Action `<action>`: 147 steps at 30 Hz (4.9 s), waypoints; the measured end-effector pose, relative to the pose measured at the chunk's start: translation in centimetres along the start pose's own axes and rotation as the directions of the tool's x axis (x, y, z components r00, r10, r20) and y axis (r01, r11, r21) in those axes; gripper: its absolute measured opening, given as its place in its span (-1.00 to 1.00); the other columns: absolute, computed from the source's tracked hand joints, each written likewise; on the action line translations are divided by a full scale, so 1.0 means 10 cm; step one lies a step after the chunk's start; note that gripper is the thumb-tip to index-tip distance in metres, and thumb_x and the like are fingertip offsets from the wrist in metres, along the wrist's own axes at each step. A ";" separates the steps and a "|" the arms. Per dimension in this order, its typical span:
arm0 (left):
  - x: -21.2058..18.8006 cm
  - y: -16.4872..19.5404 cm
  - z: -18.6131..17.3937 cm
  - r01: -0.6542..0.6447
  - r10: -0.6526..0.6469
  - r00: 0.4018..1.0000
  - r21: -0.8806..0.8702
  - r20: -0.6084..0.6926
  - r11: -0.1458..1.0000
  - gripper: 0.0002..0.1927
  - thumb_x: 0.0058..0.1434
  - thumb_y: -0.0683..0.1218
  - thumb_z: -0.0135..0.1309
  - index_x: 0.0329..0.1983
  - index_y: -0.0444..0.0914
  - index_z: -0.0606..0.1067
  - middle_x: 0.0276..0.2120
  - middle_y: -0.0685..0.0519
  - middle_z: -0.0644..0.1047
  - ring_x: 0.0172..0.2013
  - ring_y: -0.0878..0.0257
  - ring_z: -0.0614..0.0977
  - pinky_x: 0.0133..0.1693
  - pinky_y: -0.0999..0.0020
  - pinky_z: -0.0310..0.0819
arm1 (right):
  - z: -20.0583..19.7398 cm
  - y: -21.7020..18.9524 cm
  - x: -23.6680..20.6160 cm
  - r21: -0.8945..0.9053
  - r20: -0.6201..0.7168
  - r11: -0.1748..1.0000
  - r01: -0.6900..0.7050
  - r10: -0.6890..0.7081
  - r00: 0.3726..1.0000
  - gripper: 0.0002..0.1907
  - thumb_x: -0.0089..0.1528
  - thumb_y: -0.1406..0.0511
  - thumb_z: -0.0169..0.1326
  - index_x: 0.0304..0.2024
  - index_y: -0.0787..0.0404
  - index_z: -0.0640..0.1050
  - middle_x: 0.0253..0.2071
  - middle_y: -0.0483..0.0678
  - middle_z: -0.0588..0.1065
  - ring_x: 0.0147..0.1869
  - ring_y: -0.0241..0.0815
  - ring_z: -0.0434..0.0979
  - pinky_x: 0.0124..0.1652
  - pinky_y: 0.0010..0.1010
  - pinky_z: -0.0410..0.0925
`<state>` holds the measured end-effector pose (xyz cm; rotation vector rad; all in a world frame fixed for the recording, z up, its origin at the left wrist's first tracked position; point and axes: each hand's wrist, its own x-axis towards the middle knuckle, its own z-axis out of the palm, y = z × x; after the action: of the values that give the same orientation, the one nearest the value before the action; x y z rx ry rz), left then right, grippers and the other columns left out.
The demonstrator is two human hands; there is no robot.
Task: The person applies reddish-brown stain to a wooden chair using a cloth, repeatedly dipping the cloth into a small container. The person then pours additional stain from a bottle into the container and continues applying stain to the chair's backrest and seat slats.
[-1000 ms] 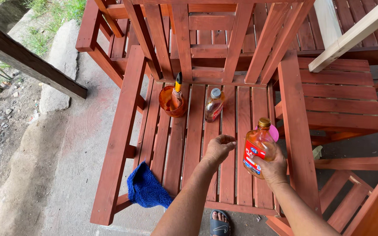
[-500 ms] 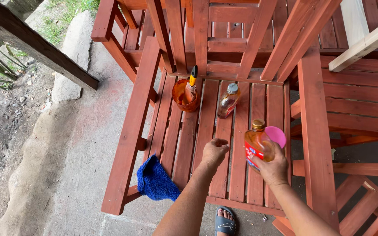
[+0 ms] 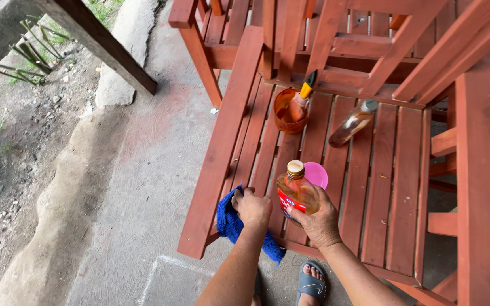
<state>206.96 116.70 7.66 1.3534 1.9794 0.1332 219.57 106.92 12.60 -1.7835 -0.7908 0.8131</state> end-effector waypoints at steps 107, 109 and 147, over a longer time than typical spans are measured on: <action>-3.04 3.90 -0.17 -0.946 0.909 0.176 -0.192 0.378 0.263 -0.75 0.10 -0.12 0.14 -0.14 -0.23 0.58 -0.01 -0.18 0.53 0.03 -0.16 0.57 0.06 0.02 0.48 | -2.92 -1.82 -0.73 -0.269 -0.852 0.950 0.155 -0.310 0.423 -0.19 -0.10 0.30 0.45 0.19 0.23 0.47 0.09 0.01 0.52 0.20 -0.10 0.55 0.16 -0.28 0.41; -3.41 3.83 -0.10 -0.947 0.901 0.116 -0.227 0.418 0.227 -0.75 0.11 -0.09 0.18 -0.14 -0.23 0.58 0.00 -0.18 0.52 0.03 -0.16 0.56 0.07 0.02 0.47 | -3.02 -1.82 -1.03 -0.270 -0.889 0.959 0.082 -0.281 0.362 -0.20 -0.12 0.31 0.45 0.18 0.21 0.48 0.10 0.00 0.53 0.19 -0.11 0.56 0.16 -0.30 0.42; -12.78 -2.55 0.38 -0.272 -0.122 -0.944 -0.933 0.306 -0.234 -0.76 0.15 -0.17 -0.04 -0.11 -0.25 0.49 -0.08 -0.25 0.57 -0.01 -0.17 0.59 0.03 -0.03 0.47 | -4.44 -0.70 -10.36 0.322 -0.517 0.812 -0.487 -0.281 -0.809 -0.23 -0.14 0.19 0.52 0.06 0.22 0.49 -0.02 0.00 0.55 0.07 -0.03 0.57 0.01 -0.24 0.42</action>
<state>213.43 -3.67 57.23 1.8138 -1.4936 -0.4270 196.22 2.95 49.95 -1.8413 1.3407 -1.5748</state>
